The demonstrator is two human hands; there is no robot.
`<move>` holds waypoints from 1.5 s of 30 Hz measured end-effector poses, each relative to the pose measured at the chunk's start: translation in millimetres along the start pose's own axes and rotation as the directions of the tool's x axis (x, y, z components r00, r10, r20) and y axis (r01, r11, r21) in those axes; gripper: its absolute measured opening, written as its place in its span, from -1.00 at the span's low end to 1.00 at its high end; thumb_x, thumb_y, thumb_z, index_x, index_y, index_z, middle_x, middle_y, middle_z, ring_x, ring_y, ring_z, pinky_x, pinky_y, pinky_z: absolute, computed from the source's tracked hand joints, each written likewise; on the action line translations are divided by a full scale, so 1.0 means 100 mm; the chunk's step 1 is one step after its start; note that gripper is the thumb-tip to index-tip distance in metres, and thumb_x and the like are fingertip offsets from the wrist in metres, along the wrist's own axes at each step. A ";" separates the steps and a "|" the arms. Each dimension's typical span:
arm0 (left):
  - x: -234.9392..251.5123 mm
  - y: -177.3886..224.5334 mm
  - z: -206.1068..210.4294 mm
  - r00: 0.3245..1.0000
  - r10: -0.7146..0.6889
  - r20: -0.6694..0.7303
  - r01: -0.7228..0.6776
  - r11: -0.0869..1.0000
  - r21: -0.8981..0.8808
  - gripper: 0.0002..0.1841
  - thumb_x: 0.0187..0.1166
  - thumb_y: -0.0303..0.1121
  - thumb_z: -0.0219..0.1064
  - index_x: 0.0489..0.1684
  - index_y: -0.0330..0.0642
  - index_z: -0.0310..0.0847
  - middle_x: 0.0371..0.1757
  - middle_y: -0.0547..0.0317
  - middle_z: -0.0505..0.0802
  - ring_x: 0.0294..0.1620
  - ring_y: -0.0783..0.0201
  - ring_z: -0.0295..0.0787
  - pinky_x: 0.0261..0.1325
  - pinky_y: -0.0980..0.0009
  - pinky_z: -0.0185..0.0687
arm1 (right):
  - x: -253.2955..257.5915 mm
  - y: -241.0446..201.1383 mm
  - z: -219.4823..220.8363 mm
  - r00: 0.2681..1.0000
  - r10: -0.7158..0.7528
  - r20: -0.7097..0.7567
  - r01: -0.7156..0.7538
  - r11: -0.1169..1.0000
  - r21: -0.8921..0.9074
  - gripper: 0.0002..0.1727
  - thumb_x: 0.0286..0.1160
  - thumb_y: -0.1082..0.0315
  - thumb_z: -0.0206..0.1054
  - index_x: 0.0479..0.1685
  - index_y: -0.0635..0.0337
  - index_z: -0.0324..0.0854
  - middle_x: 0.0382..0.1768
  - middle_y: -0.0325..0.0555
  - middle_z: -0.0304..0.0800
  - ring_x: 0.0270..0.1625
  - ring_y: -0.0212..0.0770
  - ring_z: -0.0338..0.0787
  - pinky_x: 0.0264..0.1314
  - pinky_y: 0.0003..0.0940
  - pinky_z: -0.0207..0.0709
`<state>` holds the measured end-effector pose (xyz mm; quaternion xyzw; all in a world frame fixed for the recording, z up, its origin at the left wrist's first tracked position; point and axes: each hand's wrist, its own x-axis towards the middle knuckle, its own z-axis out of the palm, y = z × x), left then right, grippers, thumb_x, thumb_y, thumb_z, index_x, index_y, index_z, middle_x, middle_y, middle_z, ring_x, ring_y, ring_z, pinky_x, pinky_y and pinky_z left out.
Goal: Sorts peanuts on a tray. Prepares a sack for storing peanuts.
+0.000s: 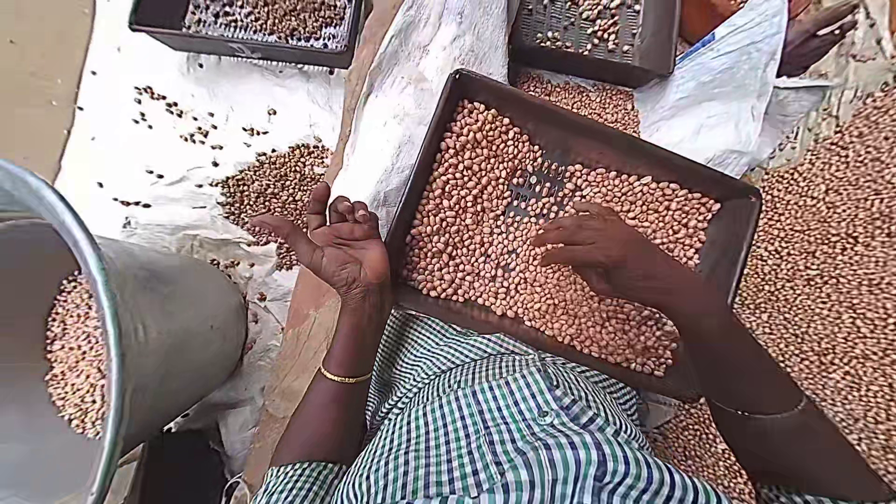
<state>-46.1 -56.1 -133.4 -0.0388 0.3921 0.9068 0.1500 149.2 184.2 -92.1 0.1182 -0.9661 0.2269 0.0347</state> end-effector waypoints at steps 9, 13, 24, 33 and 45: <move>0.02 0.00 0.02 0.999 -0.047 -0.027 0.046 0.999 -0.004 -0.14 0.63 0.39 -0.77 -0.08 0.19 0.55 -0.47 0.54 0.63 -0.45 0.57 0.60 -0.27 0.64 0.55 | 1.44 0.12 1.13 0.934 -0.315 -0.169 0.348 0.909 0.229 -0.67 0.57 0.12 0.28 -0.13 0.05 0.94 -0.07 -0.02 0.94 0.12 0.11 0.84 0.45 0.22 0.34; 0.03 0.01 0.05 0.994 -0.081 -0.071 0.081 0.997 -0.005 -0.15 0.66 0.36 -0.75 -0.14 0.18 0.58 -0.51 0.56 0.68 -0.47 0.58 0.63 -0.31 0.66 0.56 | 0.65 -0.10 1.03 0.964 -0.246 0.106 0.214 0.945 0.245 -0.54 0.59 0.04 0.09 0.18 -0.09 0.86 0.33 0.01 0.80 0.52 0.29 0.59 0.53 0.42 0.20; 0.03 0.03 0.04 0.995 -0.084 -0.053 0.086 0.995 0.040 -0.12 0.65 0.34 -0.82 -0.14 0.15 0.55 -0.48 0.55 0.68 -0.39 0.56 0.67 -0.20 0.62 0.59 | -0.34 0.16 0.14 0.960 0.234 -0.151 -0.186 0.942 0.279 -0.62 0.37 0.63 0.08 0.02 0.46 0.79 0.31 0.20 0.78 0.49 0.05 0.69 0.67 -0.18 0.39; 0.06 0.03 0.04 0.992 -0.109 -0.071 0.107 0.994 -0.030 -0.15 0.69 0.33 -0.75 -0.09 0.13 0.57 -0.42 0.51 0.69 -0.35 0.54 0.67 -0.17 0.63 0.59 | 1.26 0.59 0.49 0.921 0.128 -0.367 0.019 0.928 0.372 -0.54 0.44 0.68 0.03 0.31 0.58 0.60 0.36 0.33 0.71 0.54 0.08 0.64 0.68 -0.21 0.35; 0.15 0.02 0.12 0.981 -0.098 -0.165 0.067 0.981 -0.184 -0.09 0.71 0.33 -0.71 -0.25 -0.04 0.62 -0.54 0.35 0.72 -0.49 0.43 0.69 -0.38 0.52 0.62 | 0.93 -0.44 1.10 0.971 0.166 -0.175 -0.150 0.984 0.101 -0.89 0.38 0.42 0.45 -0.28 0.16 0.90 -0.28 0.13 0.75 -0.23 0.16 0.69 -0.19 0.03 0.37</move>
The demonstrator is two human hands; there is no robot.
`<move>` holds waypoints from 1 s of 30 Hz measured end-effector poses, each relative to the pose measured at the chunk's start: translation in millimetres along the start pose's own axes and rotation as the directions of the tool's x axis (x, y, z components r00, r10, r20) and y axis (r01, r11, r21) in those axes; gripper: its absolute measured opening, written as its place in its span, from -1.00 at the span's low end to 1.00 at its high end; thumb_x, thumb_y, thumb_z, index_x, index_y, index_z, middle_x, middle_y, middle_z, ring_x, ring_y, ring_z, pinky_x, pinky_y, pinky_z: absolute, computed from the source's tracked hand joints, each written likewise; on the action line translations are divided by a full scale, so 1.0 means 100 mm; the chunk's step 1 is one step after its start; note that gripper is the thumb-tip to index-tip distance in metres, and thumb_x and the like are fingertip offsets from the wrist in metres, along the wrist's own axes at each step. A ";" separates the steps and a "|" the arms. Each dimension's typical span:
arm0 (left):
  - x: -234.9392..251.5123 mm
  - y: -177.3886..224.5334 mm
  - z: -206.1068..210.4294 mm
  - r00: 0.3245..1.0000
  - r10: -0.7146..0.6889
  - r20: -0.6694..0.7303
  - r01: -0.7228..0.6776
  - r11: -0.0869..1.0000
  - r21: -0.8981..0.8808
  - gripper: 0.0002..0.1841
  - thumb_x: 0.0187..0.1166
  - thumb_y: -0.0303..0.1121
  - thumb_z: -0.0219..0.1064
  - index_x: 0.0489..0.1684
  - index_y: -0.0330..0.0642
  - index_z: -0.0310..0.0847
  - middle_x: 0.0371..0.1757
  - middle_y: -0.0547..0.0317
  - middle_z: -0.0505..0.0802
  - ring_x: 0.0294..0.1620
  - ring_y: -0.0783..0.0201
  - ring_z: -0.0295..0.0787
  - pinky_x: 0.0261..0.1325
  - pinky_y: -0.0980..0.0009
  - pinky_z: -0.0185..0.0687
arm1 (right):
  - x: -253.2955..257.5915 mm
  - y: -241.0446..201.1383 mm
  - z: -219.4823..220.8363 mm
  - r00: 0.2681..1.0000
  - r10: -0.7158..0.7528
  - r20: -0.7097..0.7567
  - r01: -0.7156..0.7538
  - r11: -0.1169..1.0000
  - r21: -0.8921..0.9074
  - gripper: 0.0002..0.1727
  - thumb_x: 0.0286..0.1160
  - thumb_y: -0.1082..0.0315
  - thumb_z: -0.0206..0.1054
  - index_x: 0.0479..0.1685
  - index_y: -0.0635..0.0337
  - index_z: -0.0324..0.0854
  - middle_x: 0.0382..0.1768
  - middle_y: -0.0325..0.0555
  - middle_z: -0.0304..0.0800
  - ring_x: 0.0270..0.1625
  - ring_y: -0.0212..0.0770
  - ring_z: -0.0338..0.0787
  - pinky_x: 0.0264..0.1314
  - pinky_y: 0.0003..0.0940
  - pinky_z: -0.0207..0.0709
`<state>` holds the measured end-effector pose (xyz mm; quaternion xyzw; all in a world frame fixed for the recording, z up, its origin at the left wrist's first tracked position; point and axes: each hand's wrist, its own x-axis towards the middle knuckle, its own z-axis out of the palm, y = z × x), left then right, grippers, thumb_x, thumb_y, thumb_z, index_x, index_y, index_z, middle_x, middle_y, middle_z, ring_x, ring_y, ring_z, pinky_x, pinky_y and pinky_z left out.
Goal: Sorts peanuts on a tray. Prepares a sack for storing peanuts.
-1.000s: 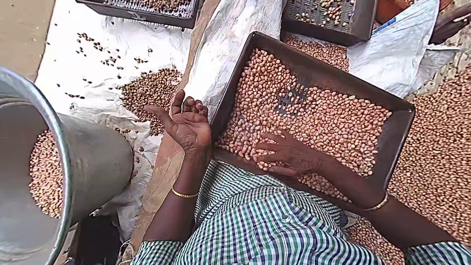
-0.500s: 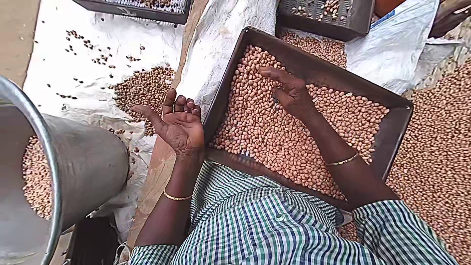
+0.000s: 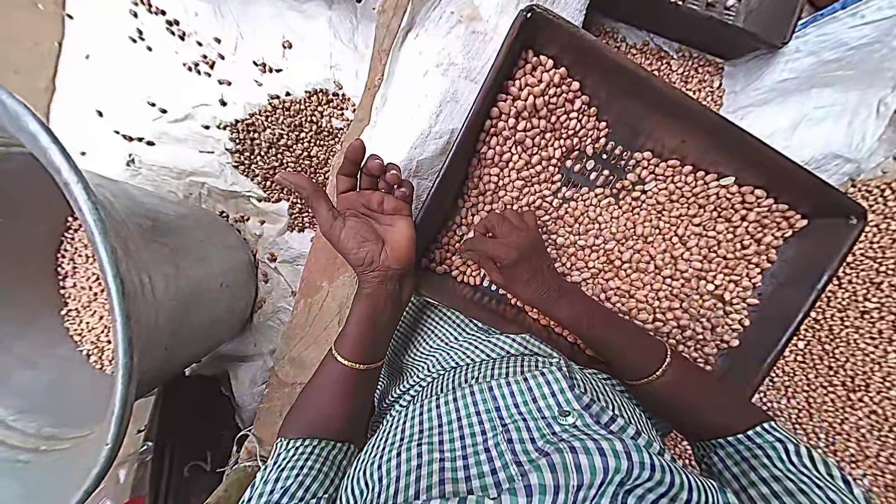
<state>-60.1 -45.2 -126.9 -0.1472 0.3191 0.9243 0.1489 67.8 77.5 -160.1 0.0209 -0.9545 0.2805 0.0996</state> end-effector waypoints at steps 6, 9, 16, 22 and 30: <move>0.01 0.00 -0.02 1.000 0.011 0.000 -0.011 1.000 0.013 -0.12 0.72 0.32 -0.69 -0.22 -0.02 0.61 -0.52 0.36 0.74 -0.47 0.43 0.70 -0.36 0.52 0.63 | 0.07 -0.20 0.17 0.992 -0.091 0.089 0.114 0.948 -0.298 -1.00 0.24 0.57 0.47 -0.42 0.34 0.77 -0.36 0.17 0.75 -0.34 0.13 0.76 -0.29 0.00 0.44; 0.00 -0.01 0.00 1.000 -0.001 -0.014 0.001 1.000 0.006 -0.13 0.73 0.32 -0.67 -0.24 -0.02 0.61 -0.52 0.36 0.74 -0.48 0.43 0.69 -0.37 0.52 0.62 | 0.12 -0.15 0.06 0.986 -0.024 0.164 0.050 0.987 -0.154 -0.90 0.25 0.44 0.48 -0.43 0.33 0.76 -0.35 0.19 0.73 -0.34 0.14 0.77 -0.31 0.01 0.47; 0.01 -0.01 0.01 1.000 -0.013 -0.013 0.013 1.000 -0.007 -0.15 0.73 0.31 -0.67 -0.26 0.00 0.60 -0.53 0.39 0.74 -0.48 0.46 0.70 -0.37 0.53 0.63 | 0.55 -0.10 -0.70 0.980 0.171 0.099 -0.197 0.838 0.508 -0.70 0.61 0.32 0.33 0.11 0.39 0.70 -0.24 -0.29 0.72 -0.33 -0.63 0.61 -0.24 -0.71 0.53; -0.07 0.01 -0.10 0.995 -0.051 0.086 0.042 0.993 0.113 -0.16 0.69 0.33 -0.74 -0.14 0.17 0.58 -0.44 0.54 0.70 -0.39 0.57 0.66 -0.26 0.65 0.57 | 0.81 0.75 -0.64 0.963 0.024 -0.267 0.033 0.978 0.206 -0.64 0.68 0.54 0.05 0.23 0.54 0.67 0.27 0.33 0.76 0.40 0.03 0.74 0.55 -0.28 0.46; 0.00 0.00 -0.13 0.997 -0.004 0.081 -0.006 0.992 0.129 -0.11 0.66 0.33 -0.81 -0.13 0.11 0.58 -0.41 0.46 0.70 -0.37 0.51 0.67 -0.23 0.59 0.60 | 0.44 0.90 -0.11 0.953 -0.299 0.058 0.295 0.954 0.058 -0.54 0.56 -0.03 0.20 0.12 0.02 0.86 0.28 0.21 0.78 0.47 0.40 0.59 0.51 0.44 0.20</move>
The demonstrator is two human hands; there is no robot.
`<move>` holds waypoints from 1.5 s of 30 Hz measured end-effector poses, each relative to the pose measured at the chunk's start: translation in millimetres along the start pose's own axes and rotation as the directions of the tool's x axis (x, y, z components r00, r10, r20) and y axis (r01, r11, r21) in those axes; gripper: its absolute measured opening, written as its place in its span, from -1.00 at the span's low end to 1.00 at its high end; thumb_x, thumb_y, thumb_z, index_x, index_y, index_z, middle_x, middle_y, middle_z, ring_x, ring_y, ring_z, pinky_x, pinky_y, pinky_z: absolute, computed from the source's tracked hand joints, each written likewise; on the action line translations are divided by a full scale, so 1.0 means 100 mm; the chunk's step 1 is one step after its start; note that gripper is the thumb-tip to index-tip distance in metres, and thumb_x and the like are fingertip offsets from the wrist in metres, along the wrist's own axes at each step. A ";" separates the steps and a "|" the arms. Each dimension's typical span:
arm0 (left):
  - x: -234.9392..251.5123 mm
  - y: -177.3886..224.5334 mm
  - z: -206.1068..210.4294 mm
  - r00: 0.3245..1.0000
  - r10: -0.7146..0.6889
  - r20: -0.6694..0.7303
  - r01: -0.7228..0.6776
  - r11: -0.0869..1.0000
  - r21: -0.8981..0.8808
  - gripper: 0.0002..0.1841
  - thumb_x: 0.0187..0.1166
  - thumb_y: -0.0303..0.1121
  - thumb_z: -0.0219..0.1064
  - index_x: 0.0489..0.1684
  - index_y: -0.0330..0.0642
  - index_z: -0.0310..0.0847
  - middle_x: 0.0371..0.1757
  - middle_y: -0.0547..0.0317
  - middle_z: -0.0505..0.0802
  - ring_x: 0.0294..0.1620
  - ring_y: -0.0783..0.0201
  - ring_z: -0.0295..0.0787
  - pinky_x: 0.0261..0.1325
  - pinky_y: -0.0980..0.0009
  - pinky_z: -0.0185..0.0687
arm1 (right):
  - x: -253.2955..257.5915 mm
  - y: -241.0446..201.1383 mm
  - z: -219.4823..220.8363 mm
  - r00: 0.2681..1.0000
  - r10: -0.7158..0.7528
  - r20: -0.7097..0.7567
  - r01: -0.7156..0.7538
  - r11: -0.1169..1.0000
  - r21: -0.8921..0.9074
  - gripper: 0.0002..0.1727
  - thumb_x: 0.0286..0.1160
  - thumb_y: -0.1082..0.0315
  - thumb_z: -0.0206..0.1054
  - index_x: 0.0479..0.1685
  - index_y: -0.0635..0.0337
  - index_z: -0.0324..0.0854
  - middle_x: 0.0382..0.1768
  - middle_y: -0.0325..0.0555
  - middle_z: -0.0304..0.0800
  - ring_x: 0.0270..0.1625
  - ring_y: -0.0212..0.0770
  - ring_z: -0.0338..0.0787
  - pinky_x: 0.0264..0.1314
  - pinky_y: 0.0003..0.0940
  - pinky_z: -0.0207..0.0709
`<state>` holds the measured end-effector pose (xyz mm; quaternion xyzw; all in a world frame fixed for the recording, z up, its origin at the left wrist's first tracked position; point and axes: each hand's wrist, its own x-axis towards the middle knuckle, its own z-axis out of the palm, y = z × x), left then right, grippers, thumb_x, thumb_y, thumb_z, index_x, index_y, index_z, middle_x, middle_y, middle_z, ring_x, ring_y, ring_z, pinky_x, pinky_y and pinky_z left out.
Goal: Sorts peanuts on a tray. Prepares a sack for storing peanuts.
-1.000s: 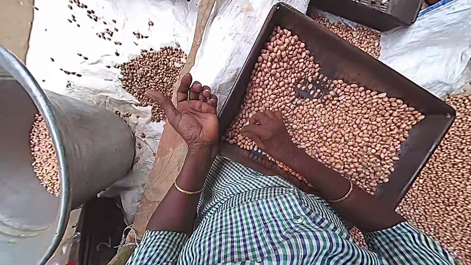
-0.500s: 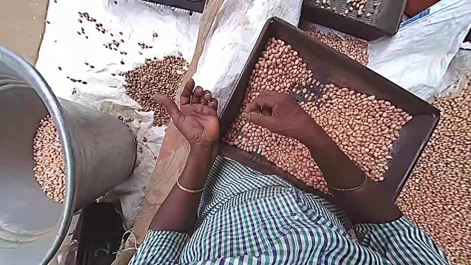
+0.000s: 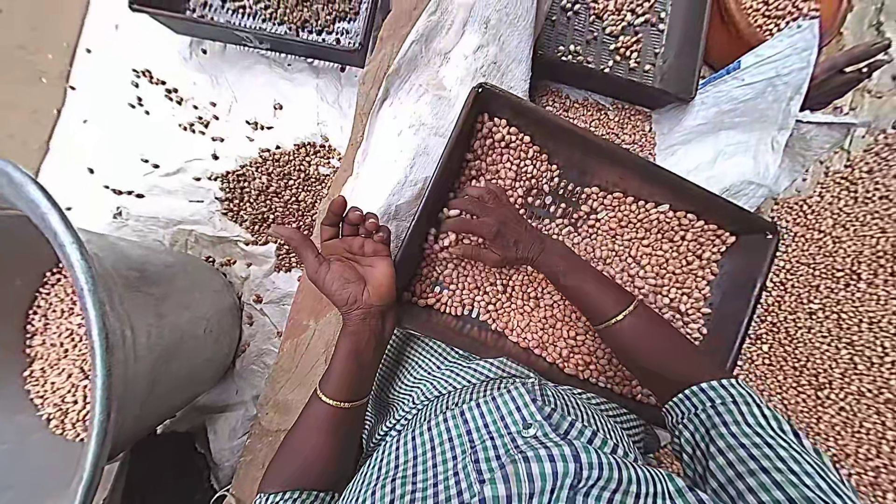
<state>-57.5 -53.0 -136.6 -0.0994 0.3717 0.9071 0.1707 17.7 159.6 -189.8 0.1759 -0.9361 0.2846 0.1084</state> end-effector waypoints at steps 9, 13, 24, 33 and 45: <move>-0.01 0.01 -0.03 0.999 0.001 0.037 -0.002 1.000 0.027 -0.09 0.63 0.35 -0.83 -0.09 0.11 0.57 -0.39 0.47 0.71 -0.36 0.52 0.68 -0.22 0.60 0.62 | -1.44 -0.67 -0.86 0.958 0.166 0.234 -0.221 0.948 0.231 -0.48 0.74 -0.01 0.05 -0.03 0.10 0.90 0.38 0.13 0.76 0.63 0.26 0.51 0.68 0.27 0.12; -0.01 0.01 -0.03 0.999 0.013 0.039 -0.014 0.999 0.039 -0.10 0.64 0.35 -0.81 -0.07 0.10 0.56 -0.39 0.45 0.70 -0.35 0.50 0.69 -0.20 0.59 0.62 | -1.00 -0.21 -0.90 0.867 0.472 -0.158 -0.411 0.859 0.306 -0.54 0.73 0.38 0.04 0.42 0.54 0.56 0.49 0.24 0.62 0.63 -0.14 0.55 0.72 -0.37 0.28; 0.05 -0.03 0.04 0.993 0.038 -0.112 -0.040 0.999 -0.019 -0.11 0.72 0.29 -0.75 -0.14 -0.02 0.60 -0.45 0.37 0.74 -0.42 0.44 0.71 -0.30 0.53 0.65 | 0.07 0.51 -0.35 0.943 0.304 -0.136 -0.296 0.952 0.075 -0.43 0.75 0.25 0.10 0.59 0.51 0.40 0.59 0.37 0.48 0.69 0.23 0.44 0.78 -0.05 0.17; 0.04 -0.02 0.09 0.991 -0.037 -0.132 0.046 0.997 0.069 -0.26 0.86 0.10 -0.59 -0.25 0.00 0.60 -0.46 0.41 0.77 -0.39 0.48 0.75 -0.23 0.56 0.68 | -0.98 -0.78 -0.48 0.950 0.083 0.303 -0.134 0.979 0.152 -0.46 0.74 -0.11 0.04 0.32 -0.02 0.76 0.60 0.17 0.54 0.70 0.44 0.36 0.61 0.64 -0.05; 0.10 0.15 -0.02 0.801 -0.433 0.414 -0.259 0.374 0.891 -0.47 0.80 -0.24 0.03 0.75 -0.13 0.19 0.42 0.18 0.66 0.19 0.60 0.66 0.26 0.51 0.60 | -2.61 -1.41 -1.05 0.017 0.778 -0.627 -0.822 0.368 0.435 -0.48 0.59 0.46 0.20 0.38 0.78 0.35 0.42 0.49 0.53 0.43 -0.35 0.63 0.44 -0.63 0.43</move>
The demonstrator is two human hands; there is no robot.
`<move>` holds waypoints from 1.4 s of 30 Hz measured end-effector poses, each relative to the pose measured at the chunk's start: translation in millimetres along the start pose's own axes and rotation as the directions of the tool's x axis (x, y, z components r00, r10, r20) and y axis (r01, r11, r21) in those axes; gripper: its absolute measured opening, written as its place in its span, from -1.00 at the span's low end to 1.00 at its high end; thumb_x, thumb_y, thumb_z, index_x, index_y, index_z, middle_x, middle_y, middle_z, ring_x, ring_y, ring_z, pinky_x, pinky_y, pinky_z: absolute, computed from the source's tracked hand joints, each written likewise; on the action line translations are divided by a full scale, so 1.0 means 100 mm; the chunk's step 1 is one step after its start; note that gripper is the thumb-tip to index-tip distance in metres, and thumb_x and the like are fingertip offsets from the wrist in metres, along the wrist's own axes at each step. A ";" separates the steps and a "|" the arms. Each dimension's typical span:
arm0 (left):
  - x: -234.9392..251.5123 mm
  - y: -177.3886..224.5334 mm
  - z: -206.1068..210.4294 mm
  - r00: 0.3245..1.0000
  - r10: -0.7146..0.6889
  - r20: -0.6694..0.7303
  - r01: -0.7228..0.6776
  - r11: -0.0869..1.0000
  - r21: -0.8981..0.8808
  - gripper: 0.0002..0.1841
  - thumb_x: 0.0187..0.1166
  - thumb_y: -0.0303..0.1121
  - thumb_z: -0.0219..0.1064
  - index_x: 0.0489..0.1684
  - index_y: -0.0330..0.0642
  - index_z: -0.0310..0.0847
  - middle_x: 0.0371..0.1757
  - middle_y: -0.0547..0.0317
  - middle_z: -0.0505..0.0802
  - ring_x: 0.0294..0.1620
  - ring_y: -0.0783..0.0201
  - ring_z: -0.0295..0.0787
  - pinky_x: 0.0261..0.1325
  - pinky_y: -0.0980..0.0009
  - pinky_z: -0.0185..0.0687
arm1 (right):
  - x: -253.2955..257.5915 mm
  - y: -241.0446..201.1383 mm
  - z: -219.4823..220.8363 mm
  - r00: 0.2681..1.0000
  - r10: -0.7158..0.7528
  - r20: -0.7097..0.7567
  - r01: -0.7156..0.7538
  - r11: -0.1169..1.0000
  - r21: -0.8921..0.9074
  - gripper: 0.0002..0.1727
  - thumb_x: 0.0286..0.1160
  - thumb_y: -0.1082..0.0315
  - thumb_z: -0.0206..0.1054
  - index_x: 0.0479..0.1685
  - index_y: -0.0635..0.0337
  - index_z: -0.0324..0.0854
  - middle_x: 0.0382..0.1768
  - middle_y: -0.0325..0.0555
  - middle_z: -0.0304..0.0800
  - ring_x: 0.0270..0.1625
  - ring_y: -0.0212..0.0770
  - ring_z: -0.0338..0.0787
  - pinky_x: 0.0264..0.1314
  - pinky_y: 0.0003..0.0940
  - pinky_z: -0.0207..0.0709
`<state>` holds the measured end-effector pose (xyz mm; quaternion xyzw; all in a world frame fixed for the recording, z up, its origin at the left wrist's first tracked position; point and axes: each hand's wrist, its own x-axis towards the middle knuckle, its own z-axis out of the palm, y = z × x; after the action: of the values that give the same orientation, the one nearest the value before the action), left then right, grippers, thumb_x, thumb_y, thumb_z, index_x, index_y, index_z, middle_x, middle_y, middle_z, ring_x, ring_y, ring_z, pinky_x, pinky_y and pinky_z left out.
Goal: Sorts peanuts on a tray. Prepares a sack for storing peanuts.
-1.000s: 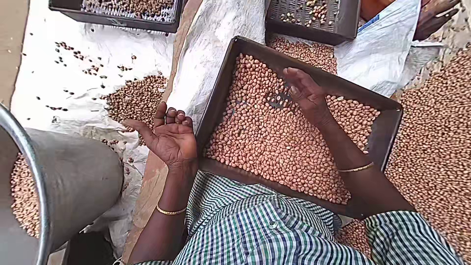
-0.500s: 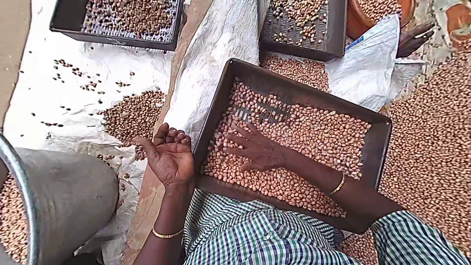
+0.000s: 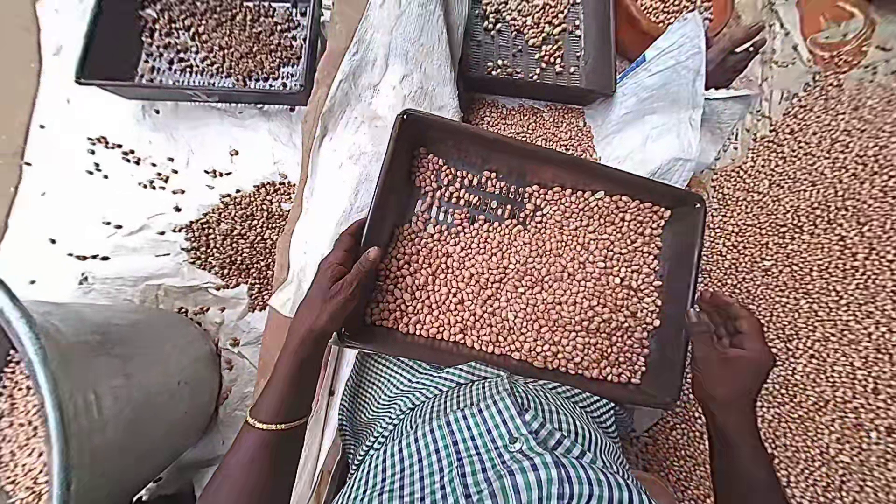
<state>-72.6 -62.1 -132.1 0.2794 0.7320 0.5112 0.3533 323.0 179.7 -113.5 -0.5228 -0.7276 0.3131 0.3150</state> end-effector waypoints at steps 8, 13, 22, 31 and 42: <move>0.06 -0.14 -0.06 0.989 0.095 0.111 -0.110 0.985 0.134 -0.29 0.72 -0.46 0.18 0.88 -0.19 -0.06 0.63 -0.12 0.53 0.46 0.29 0.61 0.51 0.30 0.48 | 0.48 -1.12 1.96 0.665 -0.585 0.465 0.642 0.765 0.046 -0.81 0.53 0.41 0.37 -0.07 0.28 0.87 -0.07 0.28 0.84 0.03 0.34 0.73 0.11 0.30 0.37; 0.08 -0.19 -0.03 0.993 0.086 0.079 -0.089 0.995 0.041 -0.35 0.73 -0.48 0.17 0.84 -0.21 0.04 0.60 -0.07 0.57 0.39 0.34 0.65 0.47 0.33 0.52 | 0.60 -1.34 2.61 0.506 -0.602 0.618 0.795 0.604 -0.063 -0.82 0.53 0.48 0.35 -0.11 0.36 0.86 -0.10 0.33 0.85 0.04 0.41 0.77 0.18 0.36 0.42; 0.12 -0.22 -0.04 0.991 0.102 0.091 -0.102 0.995 -0.008 -0.35 0.71 -0.51 0.18 0.83 -0.20 0.08 0.58 -0.02 0.59 0.40 0.42 0.63 0.49 0.39 0.49 | 0.80 -2.14 2.50 0.511 -0.313 0.801 0.400 0.911 0.101 -0.77 0.66 0.33 0.30 -0.16 0.37 0.70 -0.37 -0.07 0.68 -0.37 -0.25 0.59 -0.21 -0.29 0.45; 0.10 -0.21 -0.05 0.995 0.071 0.076 -0.074 0.997 0.030 -0.34 0.67 -0.49 0.18 0.82 -0.16 0.07 0.46 0.00 0.63 0.18 0.55 0.67 0.26 0.49 0.60 | 1.07 -0.86 0.60 0.953 -0.207 0.221 0.244 0.958 -0.152 -0.58 0.75 0.31 0.19 0.38 0.46 0.56 0.27 0.29 0.74 0.24 -0.08 0.79 0.38 -0.21 0.57; 0.12 -0.18 0.05 0.999 -0.011 -0.044 0.009 0.999 -0.045 -0.41 0.59 -0.48 0.20 0.67 -0.25 0.24 0.14 0.28 0.74 -0.08 0.78 0.69 0.00 0.75 0.62 | -0.01 0.28 0.10 0.920 0.307 0.242 -0.377 0.863 0.337 -0.35 0.57 0.50 0.17 0.67 0.44 0.12 0.20 -0.06 0.59 0.01 -0.62 0.67 0.07 -0.70 0.55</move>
<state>-76.7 -56.3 -152.4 0.2562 0.7295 0.5318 0.3455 331.4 184.8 -142.0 -0.5430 -0.5745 0.5439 0.2816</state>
